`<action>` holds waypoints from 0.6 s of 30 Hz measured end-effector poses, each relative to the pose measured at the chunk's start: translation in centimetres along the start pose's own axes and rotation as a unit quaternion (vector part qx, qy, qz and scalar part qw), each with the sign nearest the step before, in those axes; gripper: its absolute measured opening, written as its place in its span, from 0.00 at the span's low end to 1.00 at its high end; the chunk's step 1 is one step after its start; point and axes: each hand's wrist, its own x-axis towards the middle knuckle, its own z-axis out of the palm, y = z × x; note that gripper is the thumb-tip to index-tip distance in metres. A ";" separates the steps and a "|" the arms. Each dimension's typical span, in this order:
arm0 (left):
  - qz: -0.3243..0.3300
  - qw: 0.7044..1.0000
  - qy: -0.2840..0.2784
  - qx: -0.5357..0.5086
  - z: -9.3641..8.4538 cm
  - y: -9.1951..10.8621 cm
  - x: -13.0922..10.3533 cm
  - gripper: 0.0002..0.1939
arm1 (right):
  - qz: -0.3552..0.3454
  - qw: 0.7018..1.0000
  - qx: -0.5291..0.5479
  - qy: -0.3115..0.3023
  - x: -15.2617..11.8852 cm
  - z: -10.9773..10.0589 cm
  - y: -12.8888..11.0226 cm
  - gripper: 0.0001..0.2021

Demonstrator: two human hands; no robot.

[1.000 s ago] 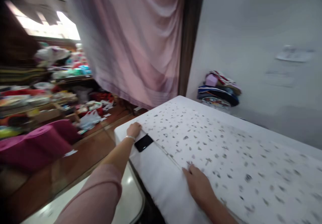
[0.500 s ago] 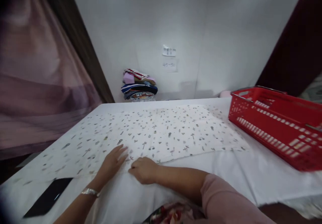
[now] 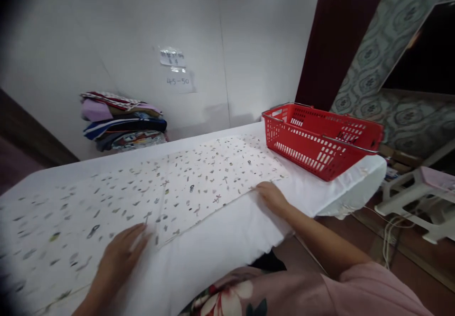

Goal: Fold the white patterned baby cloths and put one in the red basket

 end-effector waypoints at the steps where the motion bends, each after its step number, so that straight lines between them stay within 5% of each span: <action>1: 0.029 0.999 -0.013 -0.016 0.5 1.8 0.5 0.19 | 0.062 0.998 -0.018 0.005 -0.2 -0.8 1.7 0.16; 6: 0.137 0.987 -0.078 -0.032 3.0 8.3 2.4 0.16 | 0.353 0.933 -0.071 0.024 0.0 -4.2 8.4 0.16; 18: 0.179 0.980 -0.079 0.029 4.4 9.8 2.3 0.17 | 0.436 0.894 -0.085 -0.064 3.1 -5.1 13.5 0.14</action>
